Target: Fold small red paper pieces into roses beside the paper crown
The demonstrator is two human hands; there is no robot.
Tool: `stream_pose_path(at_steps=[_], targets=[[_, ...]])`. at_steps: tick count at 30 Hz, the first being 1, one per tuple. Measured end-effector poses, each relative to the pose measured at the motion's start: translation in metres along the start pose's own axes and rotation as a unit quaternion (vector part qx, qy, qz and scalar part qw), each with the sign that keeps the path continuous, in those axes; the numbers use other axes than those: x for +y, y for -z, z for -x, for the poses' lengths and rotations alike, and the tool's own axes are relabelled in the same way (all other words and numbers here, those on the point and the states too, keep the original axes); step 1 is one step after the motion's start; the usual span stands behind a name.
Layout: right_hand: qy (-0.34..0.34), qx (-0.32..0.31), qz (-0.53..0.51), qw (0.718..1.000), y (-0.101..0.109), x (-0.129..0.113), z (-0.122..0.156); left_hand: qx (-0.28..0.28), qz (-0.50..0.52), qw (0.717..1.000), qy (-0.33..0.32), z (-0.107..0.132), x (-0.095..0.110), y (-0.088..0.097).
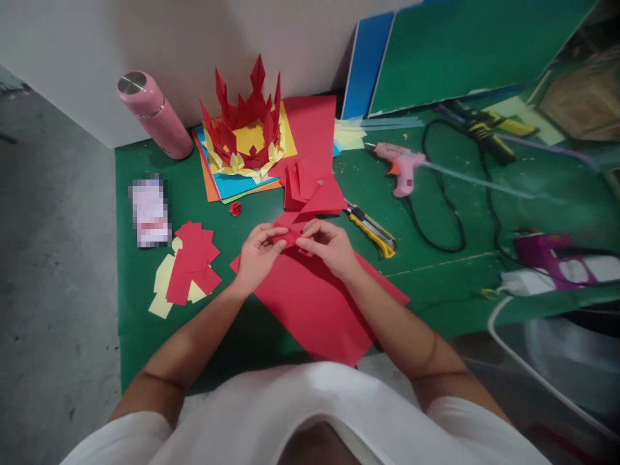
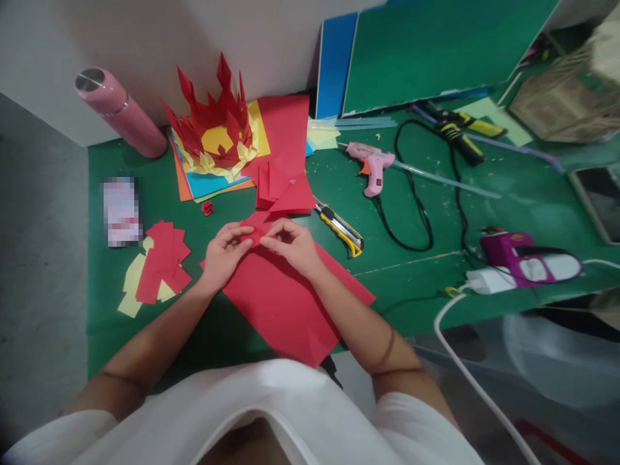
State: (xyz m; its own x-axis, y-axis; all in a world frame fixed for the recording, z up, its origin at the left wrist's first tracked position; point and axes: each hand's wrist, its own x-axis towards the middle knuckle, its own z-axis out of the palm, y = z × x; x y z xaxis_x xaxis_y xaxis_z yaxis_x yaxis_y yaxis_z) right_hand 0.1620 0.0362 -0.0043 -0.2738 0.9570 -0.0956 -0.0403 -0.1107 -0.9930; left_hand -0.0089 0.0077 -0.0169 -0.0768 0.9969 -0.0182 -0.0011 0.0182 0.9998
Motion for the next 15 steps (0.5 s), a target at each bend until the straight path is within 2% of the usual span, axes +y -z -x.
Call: stream_pose_path(at_steps=[3, 7, 11, 15], targets=[[0.000, 0.000, -0.028, 1.000, 0.0013, 0.0019, -0.0008, 0.008, -0.065, 0.997, -0.050, 0.0032, 0.0044, -0.0013], [0.002, -0.007, 0.018, 1.000, 0.0014, 0.0013, -0.0015, 0.006, -0.106, 0.992, -0.070, 0.0048, 0.0073, -0.0008], [0.075, 0.005, 0.120, 0.990, 0.0013, 0.0002, -0.0024, 0.007, -0.104, 0.992, -0.074, 0.0023, 0.0030, 0.0011], [0.127, -0.001, 0.172, 0.977, 0.0026, 0.0022, -0.0029, 0.011, -0.100, 0.992, -0.075, 0.0005, -0.0019, 0.0018]])
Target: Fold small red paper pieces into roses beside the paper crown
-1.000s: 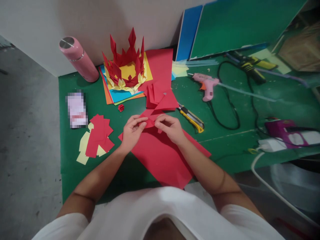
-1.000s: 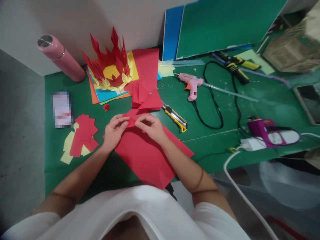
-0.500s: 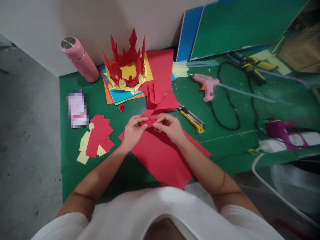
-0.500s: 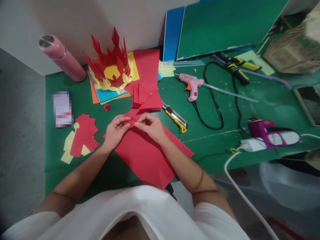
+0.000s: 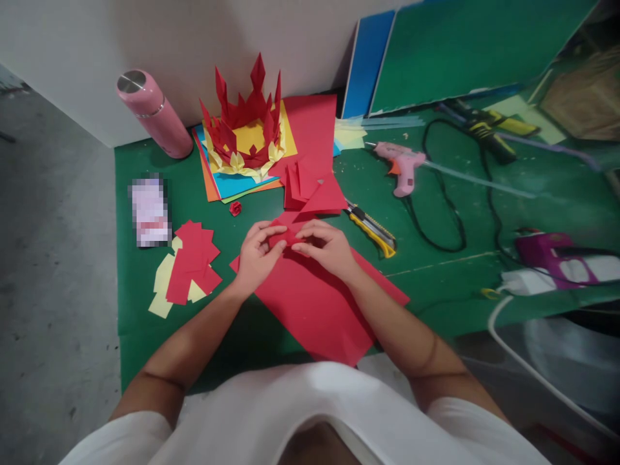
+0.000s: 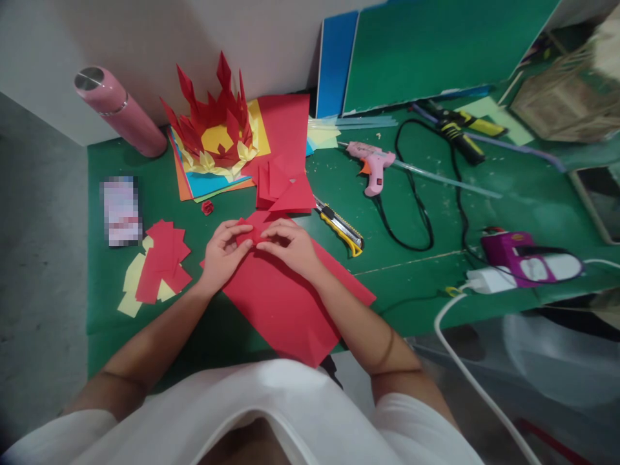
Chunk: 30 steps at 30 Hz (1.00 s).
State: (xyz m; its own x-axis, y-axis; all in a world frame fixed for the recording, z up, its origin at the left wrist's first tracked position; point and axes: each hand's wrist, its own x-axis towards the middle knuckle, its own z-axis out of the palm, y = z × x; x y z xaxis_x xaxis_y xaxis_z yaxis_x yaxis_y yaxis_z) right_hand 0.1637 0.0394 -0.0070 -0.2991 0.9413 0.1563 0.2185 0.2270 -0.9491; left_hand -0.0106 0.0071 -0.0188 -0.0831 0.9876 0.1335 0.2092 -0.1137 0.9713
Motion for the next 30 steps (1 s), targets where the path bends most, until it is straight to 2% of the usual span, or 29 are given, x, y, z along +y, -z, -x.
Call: stream_pose_path(at_steps=[14, 18, 23, 27, 30], targets=[[0.055, 0.008, 0.054, 0.997, -0.0029, 0.0024, 0.0029, -0.046, 0.056, 0.996, 0.046, -0.0030, -0.0054, 0.0013], [0.068, -0.009, 0.061, 0.996, -0.0016, 0.0044, 0.0018, -0.049, 0.083, 0.992, 0.084, -0.0041, -0.0031, 0.0033], [0.047, -0.042, 0.058, 0.996, 0.0010, 0.0043, 0.0008, -0.057, 0.096, 0.988, 0.105, -0.0043, 0.0011, 0.0041], [0.028, -0.079, 0.031, 0.996, 0.0027, 0.0028, 0.0002, -0.065, 0.102, 0.988, 0.091, -0.0045, 0.0009, 0.0033], [0.008, -0.075, 0.030, 0.997, 0.0022, 0.0019, 0.0001, -0.068, 0.094, 0.991, 0.074, -0.0048, -0.0013, 0.0034]])
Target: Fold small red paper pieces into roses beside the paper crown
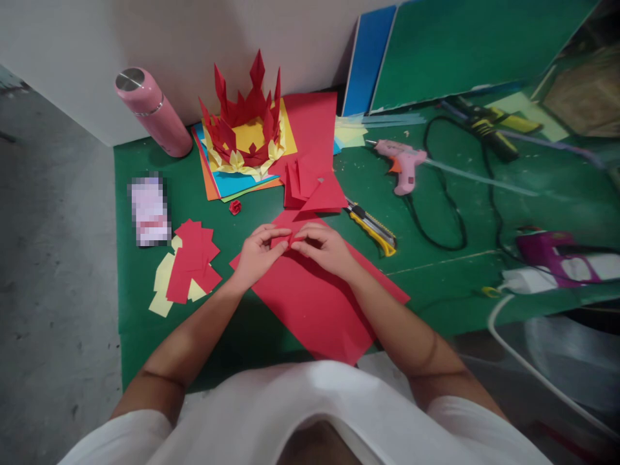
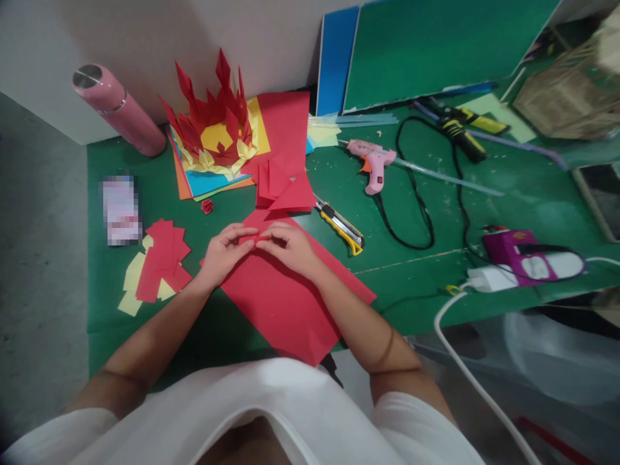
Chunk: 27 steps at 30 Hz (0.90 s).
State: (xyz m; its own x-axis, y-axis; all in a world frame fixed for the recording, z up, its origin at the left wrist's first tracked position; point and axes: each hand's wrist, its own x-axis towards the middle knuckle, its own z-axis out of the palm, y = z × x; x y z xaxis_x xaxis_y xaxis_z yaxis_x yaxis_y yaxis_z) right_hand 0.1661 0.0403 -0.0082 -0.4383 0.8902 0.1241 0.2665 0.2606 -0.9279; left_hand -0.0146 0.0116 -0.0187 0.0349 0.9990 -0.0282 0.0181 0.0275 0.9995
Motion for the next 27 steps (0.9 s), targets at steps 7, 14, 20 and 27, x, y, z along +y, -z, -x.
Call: stream_pose_path(at_steps=[7, 14, 20, 27], targets=[[-0.048, 0.014, -0.009, 0.999, -0.0018, -0.0015, -0.0007, -0.010, -0.014, 1.000, -0.008, -0.0003, -0.0039, 0.0005], [-0.022, 0.001, -0.004, 1.000, -0.0006, 0.0005, -0.0007, 0.012, -0.028, 1.000, -0.004, -0.0005, -0.0021, 0.0003], [-0.022, 0.003, -0.008, 1.000, -0.0011, 0.0004, -0.0002, 0.011, -0.031, 0.999, -0.011, -0.0011, -0.0043, 0.0005], [-0.032, 0.020, -0.002, 0.999, -0.0032, -0.0024, -0.0001, 0.015, -0.077, 0.995, -0.056, 0.0009, -0.0079, -0.0040]])
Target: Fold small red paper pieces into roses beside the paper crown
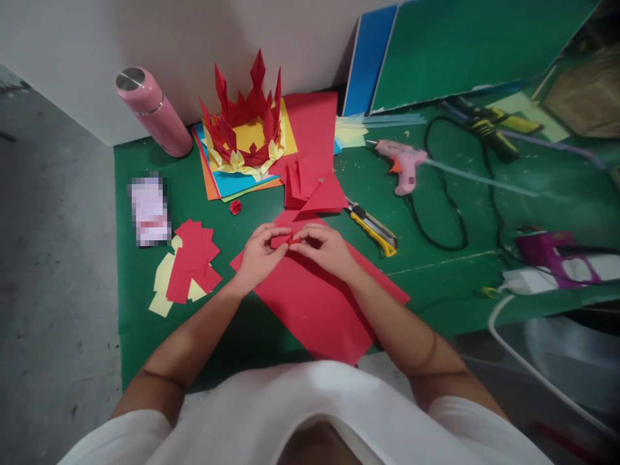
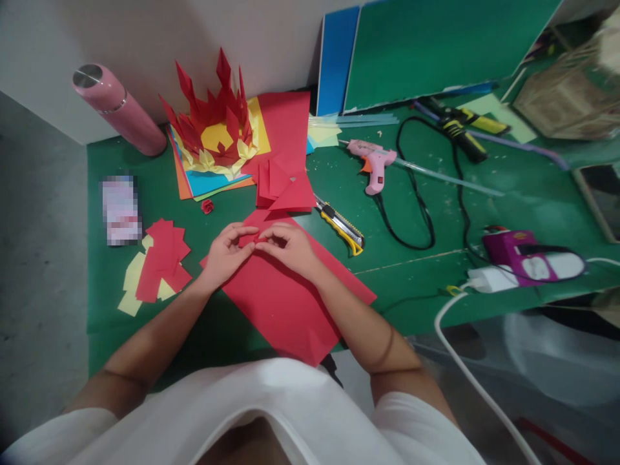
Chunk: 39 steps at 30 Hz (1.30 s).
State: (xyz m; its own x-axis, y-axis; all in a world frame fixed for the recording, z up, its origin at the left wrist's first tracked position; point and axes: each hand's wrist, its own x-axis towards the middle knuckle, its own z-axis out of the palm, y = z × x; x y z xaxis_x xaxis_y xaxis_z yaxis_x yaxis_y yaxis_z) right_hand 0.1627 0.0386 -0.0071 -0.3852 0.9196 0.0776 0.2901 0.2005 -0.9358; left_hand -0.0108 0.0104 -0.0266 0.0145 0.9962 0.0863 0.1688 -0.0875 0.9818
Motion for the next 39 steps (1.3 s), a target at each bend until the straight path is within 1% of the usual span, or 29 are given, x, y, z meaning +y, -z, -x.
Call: stream_pose_path(at_steps=[4, 15, 23, 29, 32, 36, 39], targets=[[-0.009, 0.004, 0.005, 1.000, -0.0002, -0.0011, 0.0003, 0.003, -0.014, 1.000, -0.006, 0.0012, 0.0014, -0.0010], [-0.019, 0.007, 0.009, 1.000, -0.0009, -0.0019, 0.0009, -0.001, -0.006, 1.000, -0.007, 0.0026, 0.0079, -0.0007], [-0.008, 0.008, 0.029, 1.000, -0.0012, 0.0033, 0.0005, -0.007, 0.003, 1.000, -0.010, 0.0030, 0.0077, -0.0016], [0.010, 0.002, 0.017, 1.000, -0.0016, 0.0033, 0.0006, -0.012, -0.001, 1.000, -0.010, 0.0030, 0.0090, -0.0019], [-0.006, 0.009, 0.008, 1.000, -0.0037, 0.0021, 0.0007, -0.010, 0.010, 1.000, -0.013, 0.0024, 0.0071, -0.0018], [-0.040, 0.019, -0.036, 0.998, -0.0067, 0.0011, 0.0011, -0.006, 0.012, 1.000, -0.020, 0.0017, 0.0041, -0.0019], [-0.046, 0.018, -0.043, 0.998, -0.0072, 0.0007, 0.0013, 0.002, 0.006, 1.000, -0.019, 0.0015, 0.0039, -0.0021]])
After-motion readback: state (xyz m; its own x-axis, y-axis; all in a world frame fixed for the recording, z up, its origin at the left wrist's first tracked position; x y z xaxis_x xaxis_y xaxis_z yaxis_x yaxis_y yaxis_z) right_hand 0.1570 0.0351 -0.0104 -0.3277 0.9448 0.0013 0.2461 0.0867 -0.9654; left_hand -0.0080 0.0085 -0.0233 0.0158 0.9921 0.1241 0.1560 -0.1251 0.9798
